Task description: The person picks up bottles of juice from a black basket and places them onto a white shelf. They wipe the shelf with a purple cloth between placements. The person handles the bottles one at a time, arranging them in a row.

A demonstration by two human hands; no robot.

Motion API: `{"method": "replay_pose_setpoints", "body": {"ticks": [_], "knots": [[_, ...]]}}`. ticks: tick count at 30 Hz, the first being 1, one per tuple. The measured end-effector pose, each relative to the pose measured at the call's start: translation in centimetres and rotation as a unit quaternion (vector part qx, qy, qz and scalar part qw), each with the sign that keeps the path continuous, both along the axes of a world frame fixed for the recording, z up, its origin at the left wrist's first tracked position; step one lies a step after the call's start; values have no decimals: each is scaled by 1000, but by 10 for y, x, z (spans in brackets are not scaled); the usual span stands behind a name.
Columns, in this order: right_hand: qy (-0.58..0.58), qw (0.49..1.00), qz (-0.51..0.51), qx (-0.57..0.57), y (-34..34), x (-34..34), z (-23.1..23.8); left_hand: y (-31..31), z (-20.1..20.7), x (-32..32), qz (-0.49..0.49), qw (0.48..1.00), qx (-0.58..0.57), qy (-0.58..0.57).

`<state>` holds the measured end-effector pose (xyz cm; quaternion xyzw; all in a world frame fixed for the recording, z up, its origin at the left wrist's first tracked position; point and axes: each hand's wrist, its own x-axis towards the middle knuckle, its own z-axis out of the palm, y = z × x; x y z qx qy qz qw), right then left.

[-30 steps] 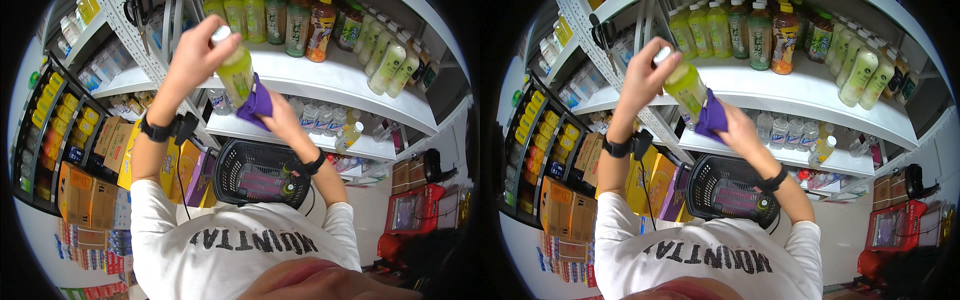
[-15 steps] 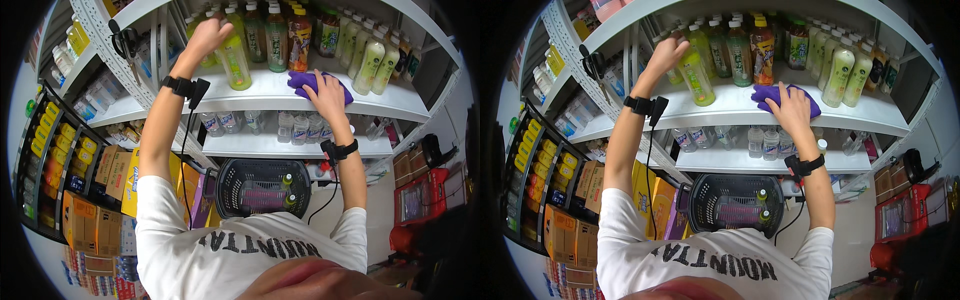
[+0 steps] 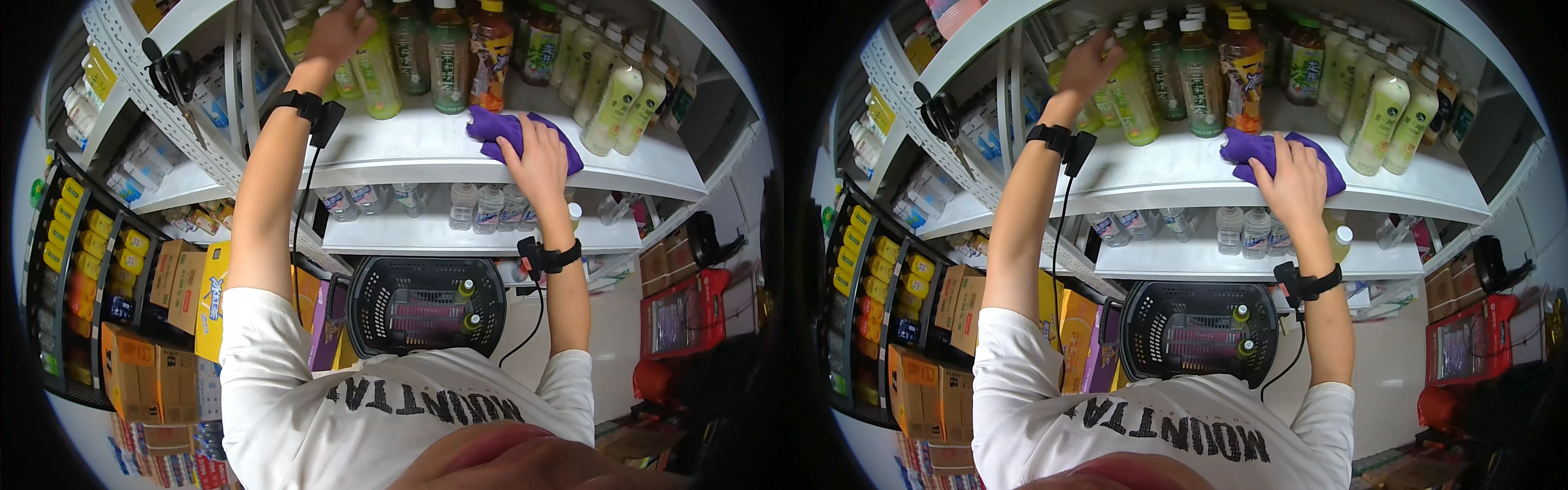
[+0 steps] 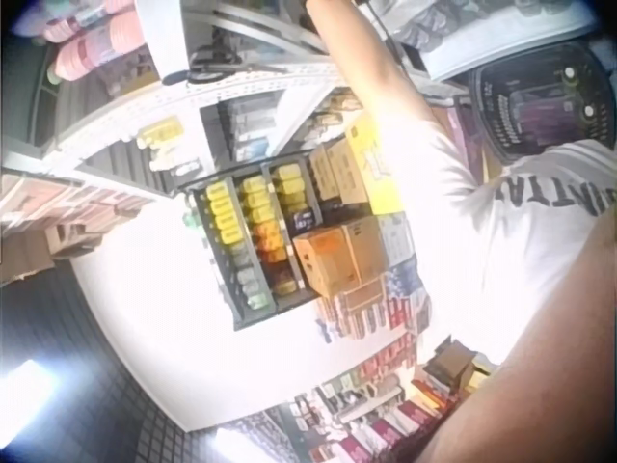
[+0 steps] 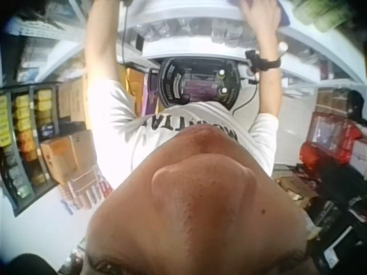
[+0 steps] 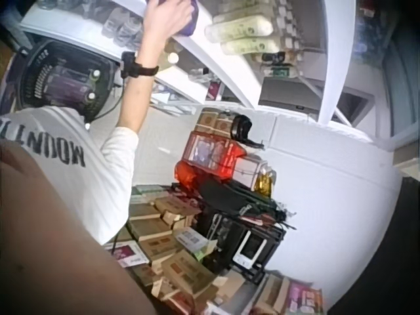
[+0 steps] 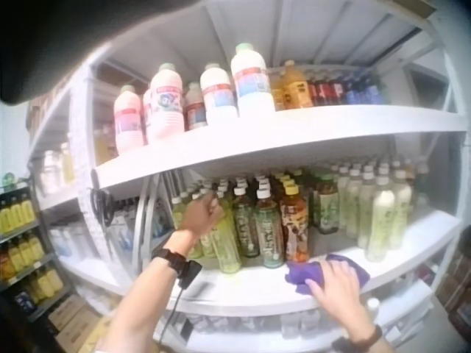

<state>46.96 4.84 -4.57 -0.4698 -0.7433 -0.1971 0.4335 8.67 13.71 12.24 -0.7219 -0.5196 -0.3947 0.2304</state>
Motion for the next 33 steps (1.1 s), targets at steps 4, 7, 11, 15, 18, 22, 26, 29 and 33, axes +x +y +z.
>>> {"method": "replay_pose_setpoints", "body": {"ticks": [4,7,11,15,18,22,26,29,33], "knots": [[11,1000,21,11,4,0,-4,8,0,-9,-26,999,20,17],[30,999,18,6,6,3,-2,12,6,-18,6,998,-24,50],[-18,996,-19,-84,12,38,9,8,22,7,115,979,-144,92],[-41,993,71,-82,-17,20,14,-52,33,-84,139,956,114,231],[-17,986,156,58,-41,32,-9,-162,30,42,-121,990,31,-65],[80,980,120,-138,-101,61,-24,-158,-72,90,-230,960,-88,-133],[140,932,133,-307,-114,67,-94,-188,-185,133,-356,894,-273,0],[56,930,34,-361,-120,85,-177,-195,-282,176,-334,819,-458,-88],[121,884,-13,-451,-149,111,-234,-186,-436,215,-296,743,-600,26]]}}
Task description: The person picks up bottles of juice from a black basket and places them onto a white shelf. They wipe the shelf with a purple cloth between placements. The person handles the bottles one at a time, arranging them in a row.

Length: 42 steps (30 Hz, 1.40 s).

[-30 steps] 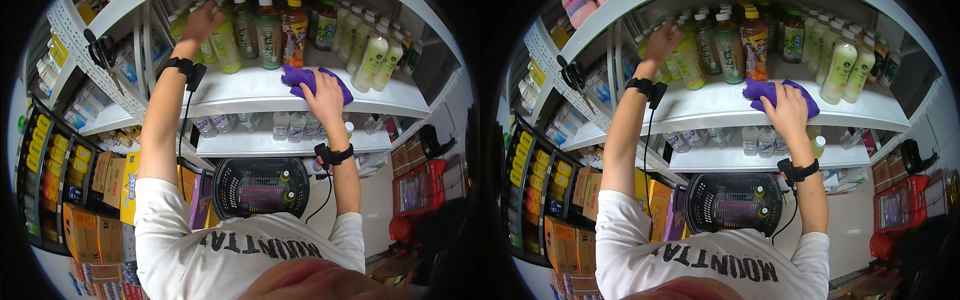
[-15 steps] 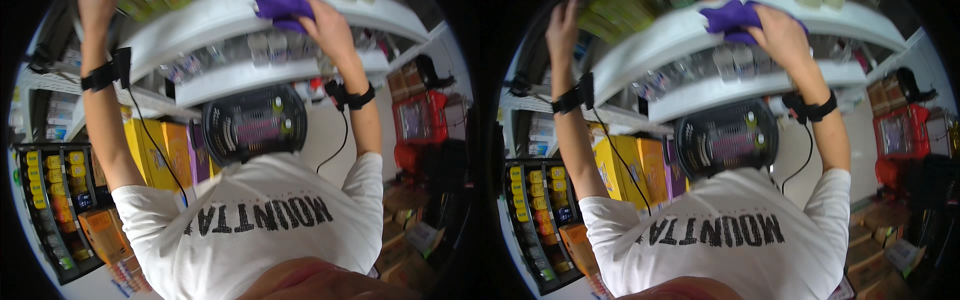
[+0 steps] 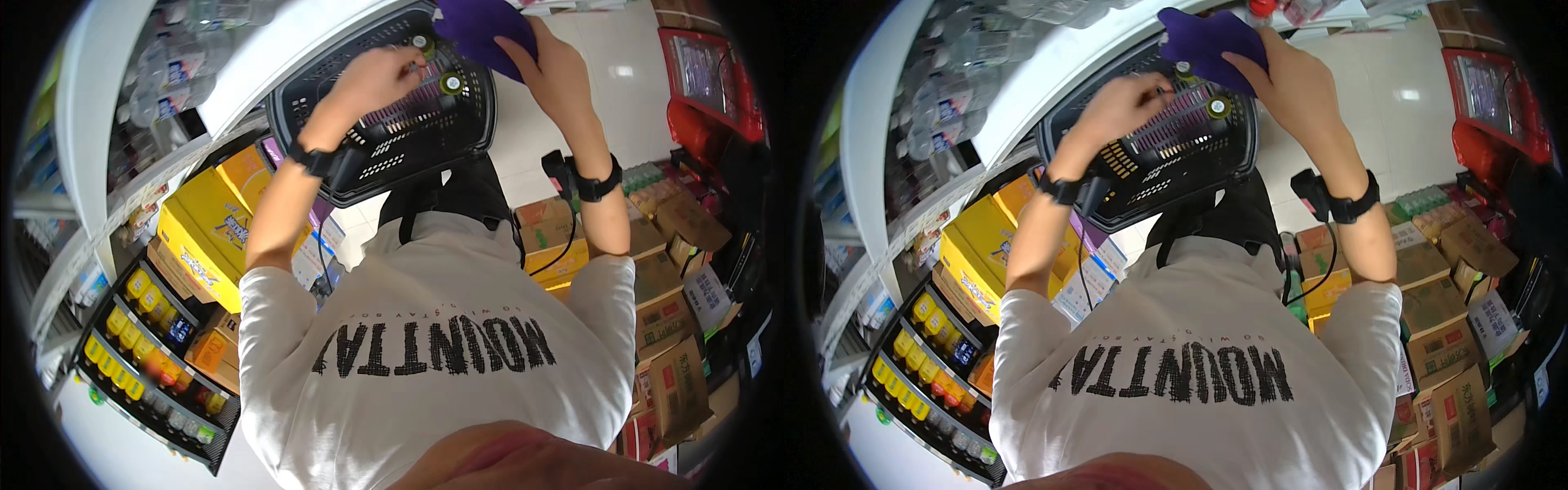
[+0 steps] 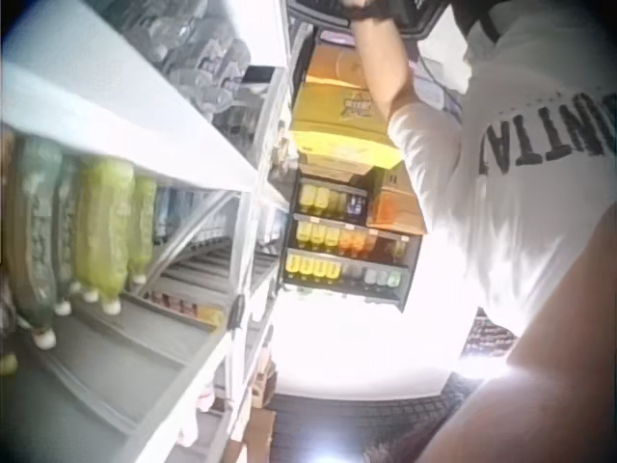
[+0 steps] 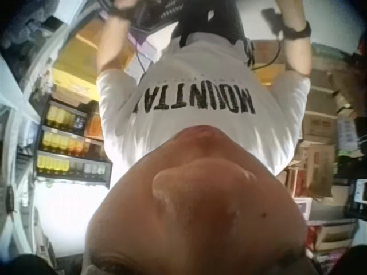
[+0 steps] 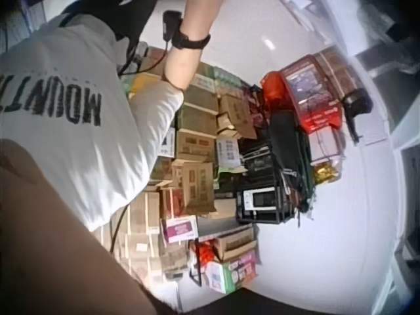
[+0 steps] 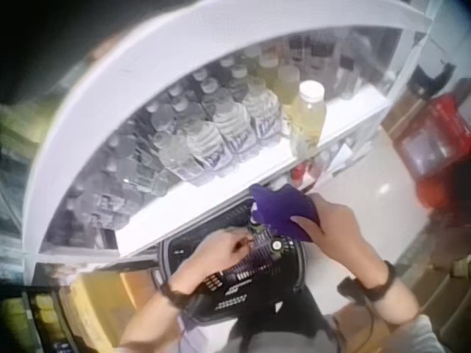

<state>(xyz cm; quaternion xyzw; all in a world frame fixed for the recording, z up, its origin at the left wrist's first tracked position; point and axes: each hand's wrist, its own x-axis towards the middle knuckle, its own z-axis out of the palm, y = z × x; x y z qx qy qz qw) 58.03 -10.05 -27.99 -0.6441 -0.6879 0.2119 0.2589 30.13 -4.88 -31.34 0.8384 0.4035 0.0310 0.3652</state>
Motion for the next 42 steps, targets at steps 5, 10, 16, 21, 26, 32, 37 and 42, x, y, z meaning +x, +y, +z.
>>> {"method": "replay_pose_setpoints", "body": {"ticks": [5,10,16,21,26,32,37,42], "knots": [[73,994,-61,-58,-37,37,-35,-11,-156,35,-36,974,-81,210],[105,982,-124,-95,-63,72,-53,-14,-199,75,-97,952,-91,277],[174,969,-147,-99,-73,92,-59,-33,-260,77,-124,959,35,253],[234,954,-135,-130,-74,92,-55,-32,-252,56,-46,980,42,189],[376,914,-55,-143,-58,78,-55,-24,-149,19,-13,985,32,166],[486,849,178,-104,-10,13,-8,-36,82,-13,18,976,204,73],[418,833,364,-1,9,-92,75,-58,211,-28,13,906,417,-66],[431,810,398,22,0,-139,96,-90,291,-51,223,869,394,-197]]}}
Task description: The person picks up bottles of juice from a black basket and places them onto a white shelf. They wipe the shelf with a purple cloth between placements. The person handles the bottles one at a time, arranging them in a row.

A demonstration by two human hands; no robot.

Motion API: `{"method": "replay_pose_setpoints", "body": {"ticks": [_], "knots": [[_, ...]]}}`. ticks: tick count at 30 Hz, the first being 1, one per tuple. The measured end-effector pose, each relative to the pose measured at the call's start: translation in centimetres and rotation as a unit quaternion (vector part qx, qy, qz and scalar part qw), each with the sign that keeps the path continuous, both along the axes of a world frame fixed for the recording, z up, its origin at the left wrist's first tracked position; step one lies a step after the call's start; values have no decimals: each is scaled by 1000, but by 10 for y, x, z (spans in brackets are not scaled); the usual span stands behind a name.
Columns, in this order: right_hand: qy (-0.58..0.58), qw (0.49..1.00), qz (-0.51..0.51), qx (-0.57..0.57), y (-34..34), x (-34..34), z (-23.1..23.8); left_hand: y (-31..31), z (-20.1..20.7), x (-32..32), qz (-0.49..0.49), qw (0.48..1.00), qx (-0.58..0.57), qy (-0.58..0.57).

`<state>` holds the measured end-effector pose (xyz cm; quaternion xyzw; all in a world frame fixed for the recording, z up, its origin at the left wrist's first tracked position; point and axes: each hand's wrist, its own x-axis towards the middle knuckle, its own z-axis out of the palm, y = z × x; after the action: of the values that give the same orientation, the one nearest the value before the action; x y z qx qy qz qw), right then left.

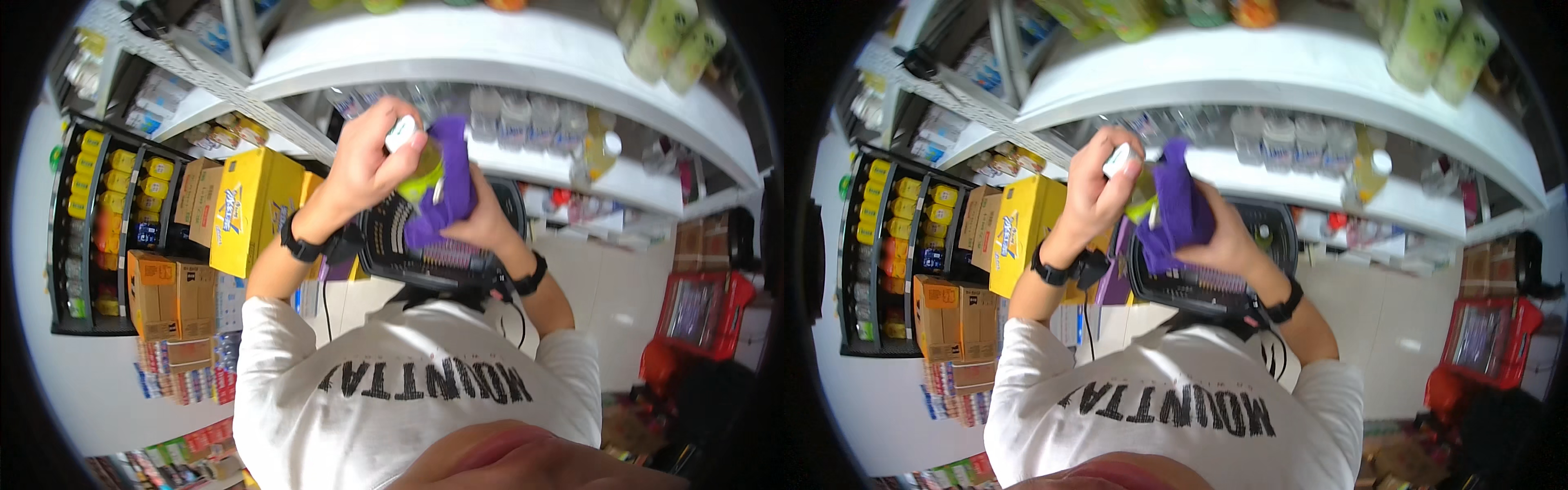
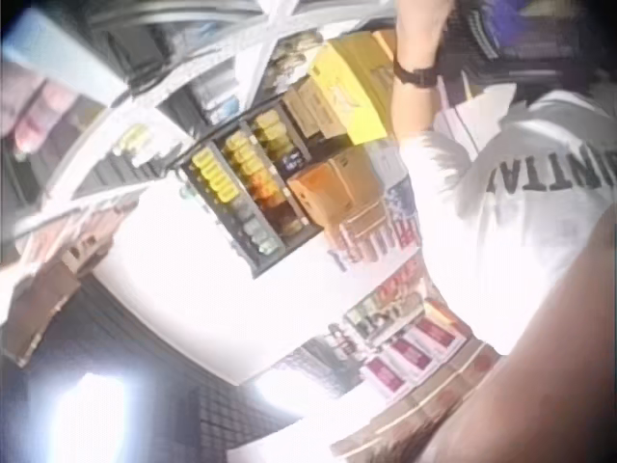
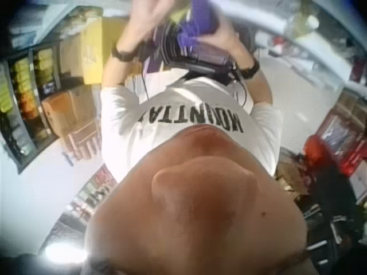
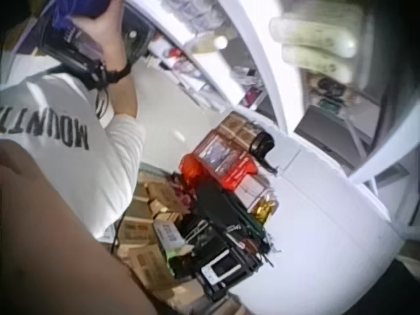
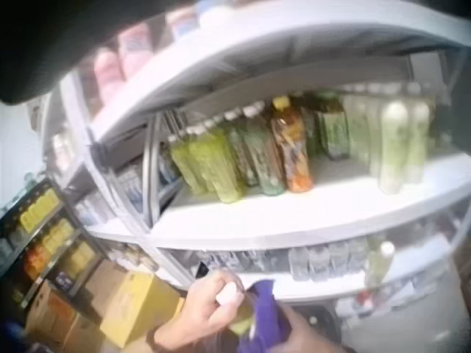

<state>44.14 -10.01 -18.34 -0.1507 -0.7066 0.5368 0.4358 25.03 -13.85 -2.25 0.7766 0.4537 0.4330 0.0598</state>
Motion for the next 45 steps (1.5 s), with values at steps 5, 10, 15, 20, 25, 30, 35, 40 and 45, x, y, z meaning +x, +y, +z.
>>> {"method": "replay_pose_setpoints", "body": {"ticks": [5,10,15,20,25,30,35,40,45], "knots": [[21,995,13,95,-8,-42,31,-28,4,-33,0,1000,20,21],[88,960,-127,231,-17,-95,95,-24,16,-68,13,998,61,11],[-46,947,-183,261,-4,-115,102,1,108,-113,19,992,118,-43],[-95,961,-210,152,11,-113,84,49,167,-170,132,985,106,41],[-123,945,-262,149,-7,-96,88,130,182,-197,111,986,106,62],[-151,929,-295,166,-18,-76,80,231,153,-255,123,965,192,128],[-165,925,-310,147,-19,-56,78,240,155,-223,116,963,217,109],[-183,914,-328,152,-16,-45,67,257,156,-210,73,961,239,118],[-216,916,-313,131,-11,-39,62,237,166,-217,140,960,180,164]]}}
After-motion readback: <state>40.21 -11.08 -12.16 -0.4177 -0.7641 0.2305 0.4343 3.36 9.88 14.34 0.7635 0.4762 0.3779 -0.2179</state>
